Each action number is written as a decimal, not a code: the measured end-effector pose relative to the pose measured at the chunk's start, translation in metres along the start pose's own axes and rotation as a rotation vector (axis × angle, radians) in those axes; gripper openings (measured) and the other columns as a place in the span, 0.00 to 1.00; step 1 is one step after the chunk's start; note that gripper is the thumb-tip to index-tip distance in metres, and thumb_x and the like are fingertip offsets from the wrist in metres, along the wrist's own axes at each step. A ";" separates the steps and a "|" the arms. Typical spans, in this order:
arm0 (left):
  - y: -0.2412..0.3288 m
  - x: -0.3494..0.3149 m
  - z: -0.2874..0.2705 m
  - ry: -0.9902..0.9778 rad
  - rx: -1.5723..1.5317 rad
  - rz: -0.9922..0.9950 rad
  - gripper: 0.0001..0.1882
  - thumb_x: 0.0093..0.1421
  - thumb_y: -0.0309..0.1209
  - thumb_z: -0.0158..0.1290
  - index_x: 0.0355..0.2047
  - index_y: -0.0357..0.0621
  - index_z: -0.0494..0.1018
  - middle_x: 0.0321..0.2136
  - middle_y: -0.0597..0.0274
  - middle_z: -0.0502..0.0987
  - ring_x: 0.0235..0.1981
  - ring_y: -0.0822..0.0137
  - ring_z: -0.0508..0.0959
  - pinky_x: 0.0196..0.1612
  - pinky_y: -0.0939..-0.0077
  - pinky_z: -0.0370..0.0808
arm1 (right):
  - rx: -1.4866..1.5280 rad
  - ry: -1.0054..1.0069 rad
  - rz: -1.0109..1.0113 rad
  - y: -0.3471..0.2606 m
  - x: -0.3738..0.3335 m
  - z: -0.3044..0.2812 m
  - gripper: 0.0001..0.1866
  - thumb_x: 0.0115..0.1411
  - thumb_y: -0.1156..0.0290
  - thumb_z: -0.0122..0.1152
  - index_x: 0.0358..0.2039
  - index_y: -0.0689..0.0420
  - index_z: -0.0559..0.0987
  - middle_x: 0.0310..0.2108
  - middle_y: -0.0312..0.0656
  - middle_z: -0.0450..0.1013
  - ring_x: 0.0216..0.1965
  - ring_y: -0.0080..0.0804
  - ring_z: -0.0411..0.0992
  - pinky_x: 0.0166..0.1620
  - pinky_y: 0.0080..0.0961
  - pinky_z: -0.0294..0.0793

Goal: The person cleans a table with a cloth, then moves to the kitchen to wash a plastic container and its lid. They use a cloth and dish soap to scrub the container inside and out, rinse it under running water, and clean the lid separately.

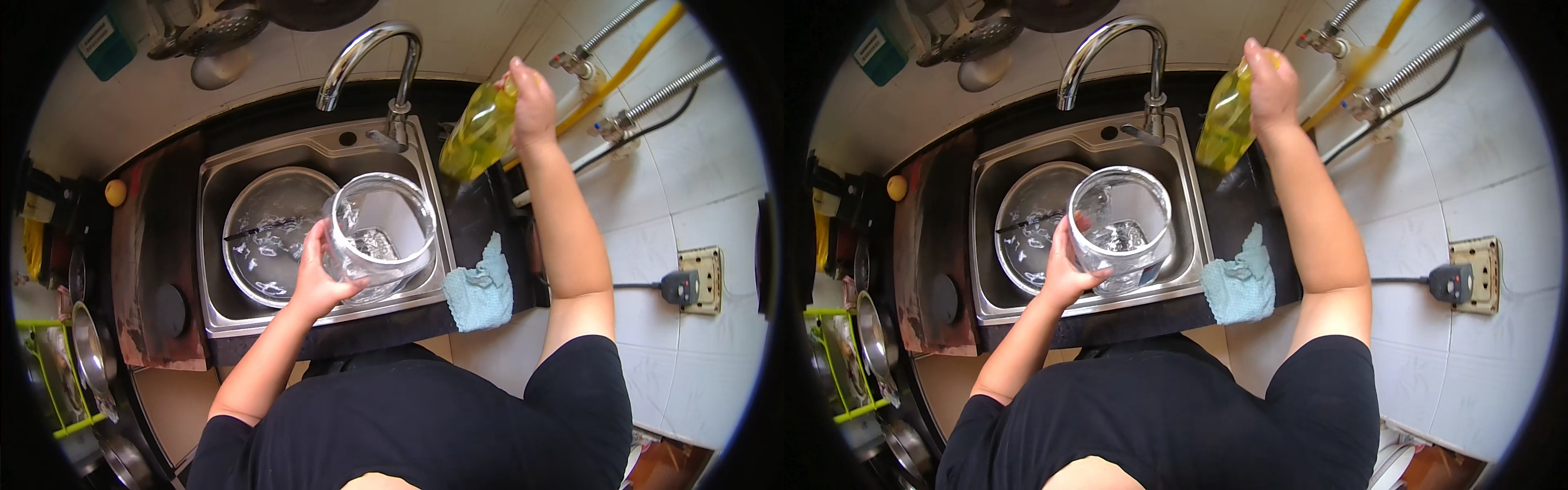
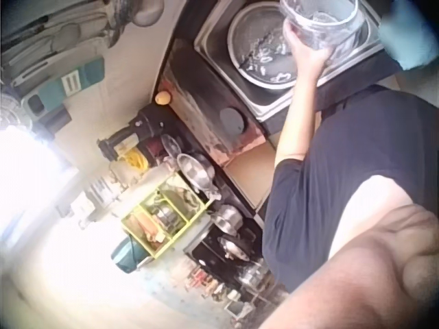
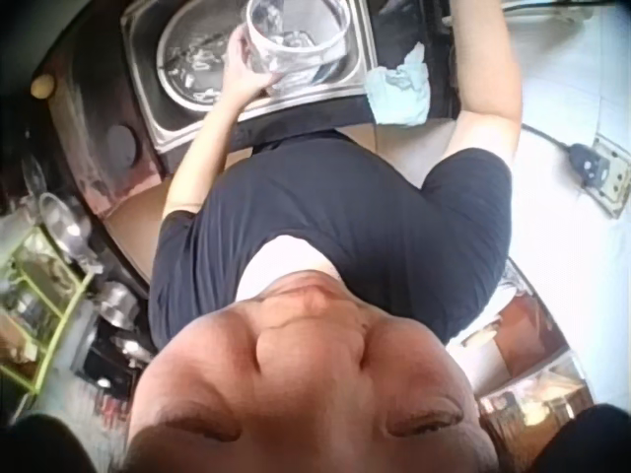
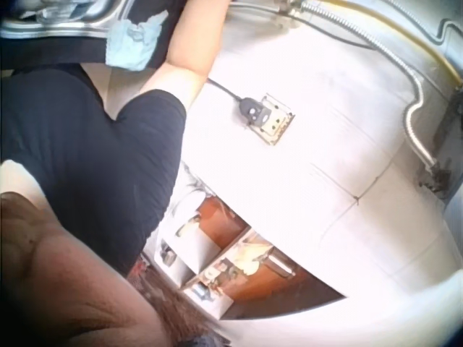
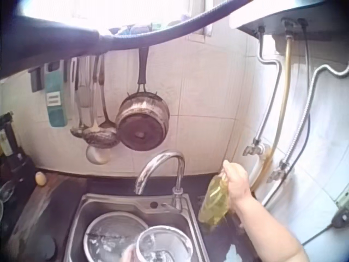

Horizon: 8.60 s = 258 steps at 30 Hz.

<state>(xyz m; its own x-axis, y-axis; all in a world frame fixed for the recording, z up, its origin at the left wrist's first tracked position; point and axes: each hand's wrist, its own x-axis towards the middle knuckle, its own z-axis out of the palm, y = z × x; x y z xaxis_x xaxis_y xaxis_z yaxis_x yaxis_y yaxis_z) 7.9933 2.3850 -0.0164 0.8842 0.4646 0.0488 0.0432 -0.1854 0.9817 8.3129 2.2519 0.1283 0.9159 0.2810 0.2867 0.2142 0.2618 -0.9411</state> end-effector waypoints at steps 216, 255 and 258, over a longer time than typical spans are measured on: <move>-0.070 -0.095 -0.178 -0.057 -1.178 -0.514 0.32 0.53 0.49 0.47 0.55 0.45 0.60 0.51 0.53 0.68 0.51 0.52 0.68 0.51 0.43 0.61 | 0.025 -1.687 1.060 0.047 -0.247 0.193 0.34 0.53 0.52 0.53 0.53 0.66 0.65 0.52 0.45 0.64 0.54 0.31 0.59 0.57 0.26 0.53; -0.083 0.017 -0.062 0.007 -1.631 -0.716 0.41 0.50 0.58 0.43 0.59 0.49 0.53 0.59 0.47 0.53 0.58 0.44 0.55 0.56 0.43 0.57 | -0.690 -0.868 0.062 0.071 -0.143 0.136 0.16 0.51 0.57 0.60 0.32 0.57 0.76 0.28 0.44 0.73 0.31 0.41 0.72 0.34 0.31 0.70; -0.084 0.012 -0.062 -0.059 -1.574 -0.705 0.41 0.51 0.61 0.41 0.59 0.49 0.55 0.59 0.47 0.54 0.58 0.43 0.56 0.55 0.41 0.56 | -0.852 -0.979 -0.091 0.077 -0.145 0.135 0.17 0.43 0.60 0.67 0.27 0.57 0.73 0.24 0.42 0.72 0.27 0.39 0.72 0.31 0.30 0.70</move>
<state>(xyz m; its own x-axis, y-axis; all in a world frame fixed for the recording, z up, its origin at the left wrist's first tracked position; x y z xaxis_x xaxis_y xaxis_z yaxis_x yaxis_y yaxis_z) 7.9720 2.4599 -0.0871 0.9124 0.0414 -0.4071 -0.0298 0.9990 0.0348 8.1504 2.3560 0.0387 0.3378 0.9408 0.0263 0.7397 -0.2481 -0.6255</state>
